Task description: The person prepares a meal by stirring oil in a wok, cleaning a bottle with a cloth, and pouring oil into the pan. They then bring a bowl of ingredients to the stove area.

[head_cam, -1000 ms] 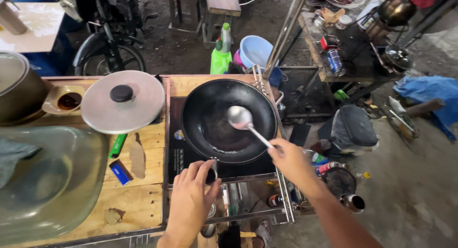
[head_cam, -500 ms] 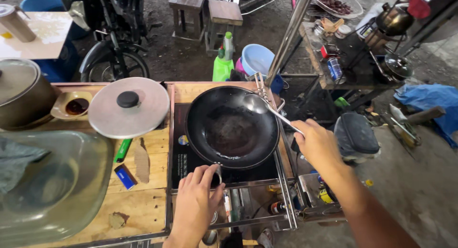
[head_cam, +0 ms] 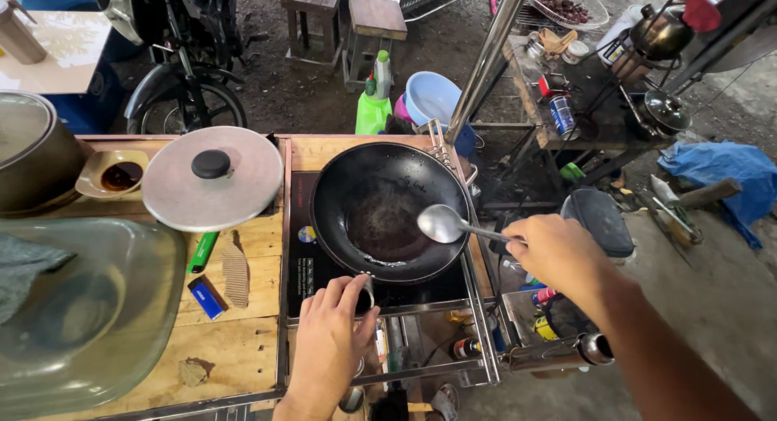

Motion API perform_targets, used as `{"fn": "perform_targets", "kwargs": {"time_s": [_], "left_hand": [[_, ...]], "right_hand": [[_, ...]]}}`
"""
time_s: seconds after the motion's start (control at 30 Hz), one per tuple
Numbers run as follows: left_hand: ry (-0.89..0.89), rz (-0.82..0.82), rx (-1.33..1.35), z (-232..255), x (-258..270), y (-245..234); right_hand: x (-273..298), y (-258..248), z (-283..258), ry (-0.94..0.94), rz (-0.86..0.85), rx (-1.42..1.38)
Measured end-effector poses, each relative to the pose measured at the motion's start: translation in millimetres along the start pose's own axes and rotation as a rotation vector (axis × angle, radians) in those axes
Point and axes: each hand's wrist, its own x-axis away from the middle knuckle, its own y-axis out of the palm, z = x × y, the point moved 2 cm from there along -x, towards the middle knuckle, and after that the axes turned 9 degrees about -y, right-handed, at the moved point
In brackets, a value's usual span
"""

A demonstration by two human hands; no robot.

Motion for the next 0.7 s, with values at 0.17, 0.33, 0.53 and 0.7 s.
{"fn": "perform_targets", "kwargs": {"time_s": [0.17, 0.33, 0.53, 0.7], "left_hand": [[-0.006, -0.010, -0.004, 1, -1, 0], [-0.005, -0.008, 0.001, 0, 1, 1], [0.005, 0.018, -0.005, -2, -1, 6], [0.008, 0.006, -0.001, -1, 0, 4]], "right_hand": [[-20, 13, -16, -0.056, 0.274, 0.023], [-20, 26, -14, 0.011, 0.049, -0.089], [-32, 58, -44, 0.212, -0.143, -0.630], [-57, 73, -47, -0.117, 0.228, -0.263]]}}
